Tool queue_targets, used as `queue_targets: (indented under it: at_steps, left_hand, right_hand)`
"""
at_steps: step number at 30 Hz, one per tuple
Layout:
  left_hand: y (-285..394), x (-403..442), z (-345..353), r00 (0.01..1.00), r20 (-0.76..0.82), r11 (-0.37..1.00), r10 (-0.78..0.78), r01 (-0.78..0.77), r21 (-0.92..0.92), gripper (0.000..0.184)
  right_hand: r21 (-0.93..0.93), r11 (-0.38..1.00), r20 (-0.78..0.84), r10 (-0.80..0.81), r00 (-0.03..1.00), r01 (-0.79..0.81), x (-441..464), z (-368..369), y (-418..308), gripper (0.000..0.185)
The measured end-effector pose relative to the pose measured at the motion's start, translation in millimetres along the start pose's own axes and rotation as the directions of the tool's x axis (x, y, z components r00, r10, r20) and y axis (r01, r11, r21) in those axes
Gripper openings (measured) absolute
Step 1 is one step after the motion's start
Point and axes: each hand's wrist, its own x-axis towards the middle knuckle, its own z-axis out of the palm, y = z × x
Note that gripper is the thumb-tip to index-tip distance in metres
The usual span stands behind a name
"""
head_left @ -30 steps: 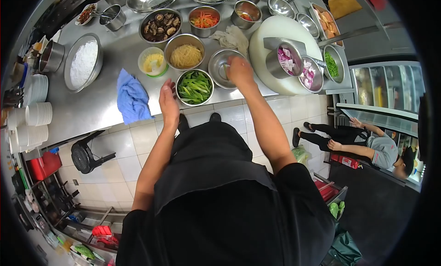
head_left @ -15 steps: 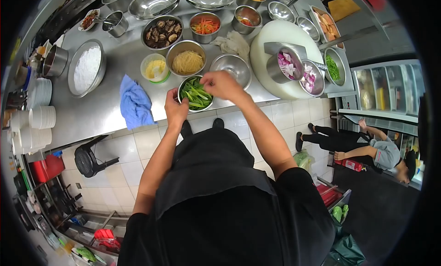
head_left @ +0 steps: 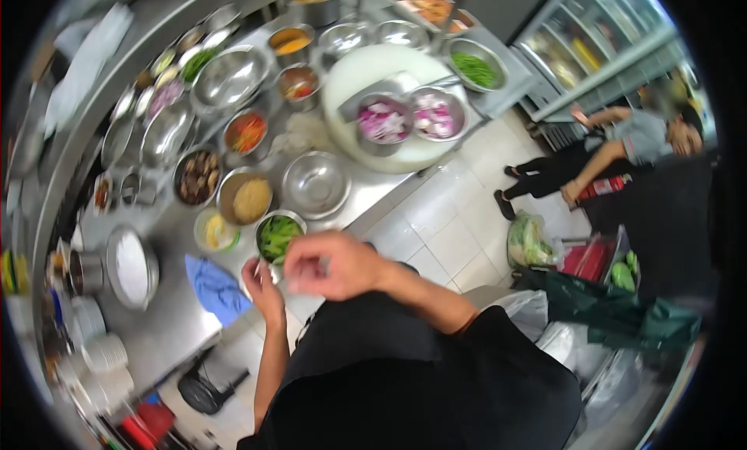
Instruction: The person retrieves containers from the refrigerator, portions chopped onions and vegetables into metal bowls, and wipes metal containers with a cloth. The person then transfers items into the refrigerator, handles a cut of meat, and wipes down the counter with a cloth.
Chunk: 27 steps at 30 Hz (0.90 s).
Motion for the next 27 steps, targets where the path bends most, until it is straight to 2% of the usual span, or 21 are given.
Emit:
queue_targets:
  at_steps: [2,4,5,6,7,8,10,11,12,14,15,16,18,19,20,22,23,25,26,27]
  left_hand:
    - [-59.9,11.1,-11.2,0.992,0.111,0.980,-0.055,0.075,-0.183,0.034]
    - [-42.0,11.5,-13.2,0.974,0.194,0.939,-0.116,0.171,-0.300,0.031]
    - [-23.0,18.0,-7.6,0.950,0.134,0.923,-0.283,0.308,-0.231,0.031]
    - [-12.0,21.3,-0.8,0.897,0.051,0.883,-0.440,0.442,-0.159,0.032]
    - [-14.1,23.4,-3.9,0.883,0.061,0.872,-0.465,0.468,-0.142,0.032]
    - [-21.5,25.3,-14.1,0.891,0.109,0.878,-0.440,0.453,-0.157,0.033]
    - [-37.7,33.5,-29.4,0.885,0.212,0.878,-0.415,0.450,-0.162,0.033]
    - [-40.6,41.5,-36.6,0.879,0.239,0.880,-0.412,0.452,-0.146,0.033]
    - [-48.1,50.3,-38.5,0.876,0.268,0.880,-0.400,0.449,-0.156,0.034]
    - [-50.2,67.3,-56.0,0.895,0.263,0.901,-0.359,0.406,-0.153,0.035]
    - [-51.0,70.3,-59.1,0.900,0.271,0.914,-0.341,0.385,-0.128,0.035]
    - [-56.6,77.8,-60.1,0.896,0.302,0.916,-0.326,0.378,-0.132,0.035]
    - [-74.8,91.4,-61.5,0.855,0.386,0.893,-0.345,0.426,-0.144,0.036]
    - [-81.6,96.5,-64.9,0.842,0.410,0.886,-0.350,0.440,-0.147,0.036]
    - [-88.7,97.3,-70.4,0.838,0.419,0.878,-0.349,0.449,-0.166,0.037]
    - [-97.4,97.1,-82.0,0.817,0.451,0.853,-0.358,0.483,-0.197,0.037]
    - [-102.9,96.1,-85.4,0.795,0.491,0.829,-0.356,0.511,-0.228,0.038]
    - [-110.2,88.3,-92.1,0.758,0.557,0.792,-0.339,0.549,-0.266,0.039]
    - [-87.8,76.0,-93.0,0.807,0.508,0.811,-0.301,0.497,-0.309,0.039]
    - [-65.7,49.4,-68.8,0.856,0.404,0.912,-0.323,0.395,-0.109,0.042]
  right_hand:
    - [0.063,0.997,0.100,-0.049,0.994,0.043,-14.2,9.8,8.5,0.014]
    - [0.036,0.999,0.148,-0.043,0.988,0.038,-32.2,21.5,10.1,0.018]
    - [0.024,0.999,0.083,-0.030,0.996,0.028,-41.6,24.2,9.2,0.018]
    - [0.026,0.999,0.135,-0.023,0.991,0.020,-50.8,27.5,6.2,0.019]
    - [0.036,0.999,0.187,-0.017,0.982,0.010,-59.5,31.1,2.8,0.021]
    - [0.051,0.999,0.123,-0.002,0.992,-0.004,-66.7,33.4,-1.4,0.021]
    - [0.156,0.955,-0.156,-0.226,0.961,0.250,-87.8,35.1,-12.9,0.021]
    - [0.210,0.933,-0.262,-0.234,0.936,0.292,-98.6,37.3,-23.8,0.022]
    - [0.239,0.908,-0.322,-0.259,0.911,0.343,-104.2,27.0,-33.9,0.024]
    - [0.347,0.878,-0.344,-0.206,0.916,0.328,-121.9,11.5,-50.9,0.026]
    - [0.201,0.822,-0.438,-0.411,0.800,0.533,-120.3,12.9,-40.8,0.026]
    - [-0.011,0.738,-0.555,-0.566,0.610,0.675,-113.3,22.5,-32.6,0.019]
    - [0.069,0.764,-0.590,-0.487,0.644,0.641,-128.1,33.9,-19.8,0.020]
    - [0.018,0.815,-0.602,-0.454,0.657,0.579,-132.3,43.9,-4.0,0.016]
    - [0.044,0.812,-0.621,-0.434,0.652,0.582,-138.9,46.2,12.1,0.016]
    - [0.133,0.910,-0.540,-0.266,0.799,0.392,-149.5,43.0,34.5,0.014]
    - [0.203,0.927,-0.513,-0.174,0.841,0.316,-151.4,41.3,39.1,0.012]
    - [0.238,0.952,-0.528,-0.038,0.849,0.191,-147.4,41.4,45.2,0.015]
    - [0.244,0.961,-0.525,0.021,0.851,0.127,-147.2,46.1,43.0,0.016]
    - [0.181,0.984,-0.488,0.089,0.868,0.000,-141.9,49.1,52.9,0.017]
